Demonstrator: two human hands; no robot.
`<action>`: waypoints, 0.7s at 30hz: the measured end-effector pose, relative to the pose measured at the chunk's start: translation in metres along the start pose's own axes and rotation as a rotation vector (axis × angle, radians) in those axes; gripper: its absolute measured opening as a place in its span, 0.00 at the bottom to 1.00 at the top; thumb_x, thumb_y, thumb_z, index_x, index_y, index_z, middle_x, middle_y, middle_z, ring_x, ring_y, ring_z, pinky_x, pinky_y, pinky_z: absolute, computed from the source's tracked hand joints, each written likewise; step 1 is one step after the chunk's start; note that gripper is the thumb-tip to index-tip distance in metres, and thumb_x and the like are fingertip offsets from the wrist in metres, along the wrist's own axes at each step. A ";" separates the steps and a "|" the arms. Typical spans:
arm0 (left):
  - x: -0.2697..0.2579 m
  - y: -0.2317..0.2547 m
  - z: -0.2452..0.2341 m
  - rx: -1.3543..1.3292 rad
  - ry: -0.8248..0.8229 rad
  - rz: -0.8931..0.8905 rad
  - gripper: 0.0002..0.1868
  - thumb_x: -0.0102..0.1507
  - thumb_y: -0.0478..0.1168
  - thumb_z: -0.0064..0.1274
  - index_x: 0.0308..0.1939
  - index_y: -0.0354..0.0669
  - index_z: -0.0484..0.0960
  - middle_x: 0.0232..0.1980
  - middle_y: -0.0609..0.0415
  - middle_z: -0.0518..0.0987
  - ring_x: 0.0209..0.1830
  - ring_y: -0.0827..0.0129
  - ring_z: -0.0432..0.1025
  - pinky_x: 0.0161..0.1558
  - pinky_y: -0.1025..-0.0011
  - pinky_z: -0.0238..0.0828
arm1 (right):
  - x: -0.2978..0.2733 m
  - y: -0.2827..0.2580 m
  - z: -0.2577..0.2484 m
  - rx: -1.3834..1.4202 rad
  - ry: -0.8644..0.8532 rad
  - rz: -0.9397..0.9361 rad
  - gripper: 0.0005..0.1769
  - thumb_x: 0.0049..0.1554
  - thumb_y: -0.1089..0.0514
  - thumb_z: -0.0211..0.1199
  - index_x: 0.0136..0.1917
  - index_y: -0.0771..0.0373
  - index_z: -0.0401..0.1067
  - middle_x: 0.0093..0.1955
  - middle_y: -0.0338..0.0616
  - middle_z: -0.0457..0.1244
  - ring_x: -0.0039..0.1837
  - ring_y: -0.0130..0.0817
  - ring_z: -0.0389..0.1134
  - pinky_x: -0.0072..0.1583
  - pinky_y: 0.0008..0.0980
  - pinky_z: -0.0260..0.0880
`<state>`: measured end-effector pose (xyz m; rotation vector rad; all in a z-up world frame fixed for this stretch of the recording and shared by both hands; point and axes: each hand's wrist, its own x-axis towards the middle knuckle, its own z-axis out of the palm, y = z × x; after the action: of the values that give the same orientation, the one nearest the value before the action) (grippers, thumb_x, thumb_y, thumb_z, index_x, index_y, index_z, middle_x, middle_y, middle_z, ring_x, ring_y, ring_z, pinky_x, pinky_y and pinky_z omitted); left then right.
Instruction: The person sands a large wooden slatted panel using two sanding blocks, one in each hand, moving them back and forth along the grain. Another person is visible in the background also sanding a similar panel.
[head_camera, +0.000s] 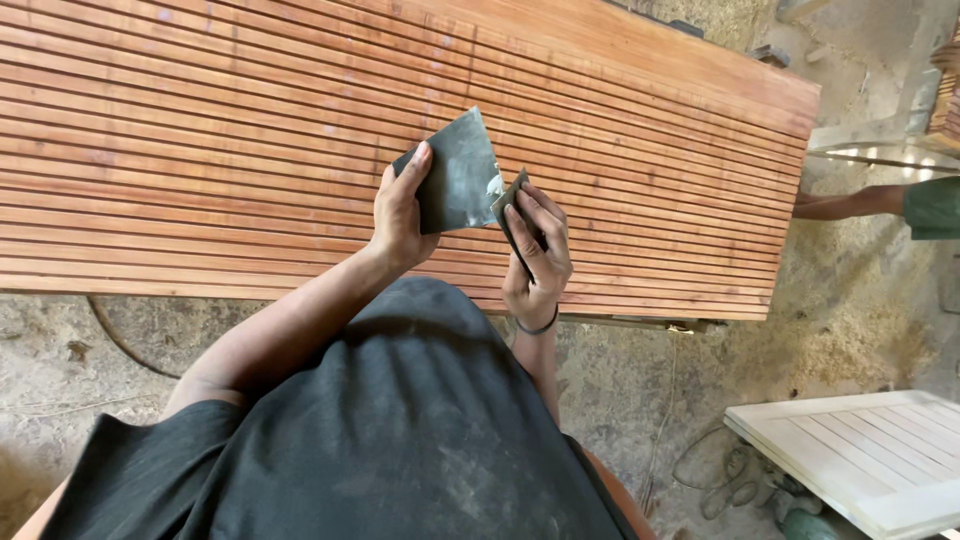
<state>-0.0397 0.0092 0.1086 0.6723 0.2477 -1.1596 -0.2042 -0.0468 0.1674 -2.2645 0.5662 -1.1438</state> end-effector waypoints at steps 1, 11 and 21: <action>-0.004 0.001 -0.002 -0.024 -0.036 0.021 0.15 0.67 0.48 0.57 0.52 0.45 0.75 0.45 0.56 0.80 0.43 0.69 0.78 0.44 0.63 0.79 | -0.001 -0.003 -0.002 -0.010 -0.006 0.007 0.22 0.62 0.75 0.56 0.65 0.62 0.75 0.68 0.51 0.64 0.74 0.54 0.65 0.74 0.47 0.70; -0.027 0.038 -0.020 -0.195 -0.149 0.077 0.18 0.65 0.50 0.50 0.53 0.41 0.77 0.45 0.53 0.82 0.45 0.64 0.79 0.46 0.62 0.82 | 0.001 0.002 0.002 -0.138 -0.175 -0.144 0.22 0.58 0.73 0.56 0.63 0.64 0.78 0.66 0.50 0.65 0.72 0.53 0.65 0.73 0.49 0.70; -0.050 0.102 0.002 1.038 -0.374 0.556 0.22 0.77 0.47 0.46 0.60 0.26 0.78 0.41 0.55 0.81 0.42 0.79 0.72 0.44 0.75 0.72 | 0.014 -0.016 -0.018 -0.244 -0.218 -0.211 0.19 0.58 0.67 0.60 0.62 0.62 0.79 0.64 0.50 0.66 0.69 0.51 0.66 0.67 0.50 0.68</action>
<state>0.0317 0.0699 0.1725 1.2926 -0.8768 -0.7858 -0.2097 -0.0473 0.1947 -2.6710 0.4053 -0.9466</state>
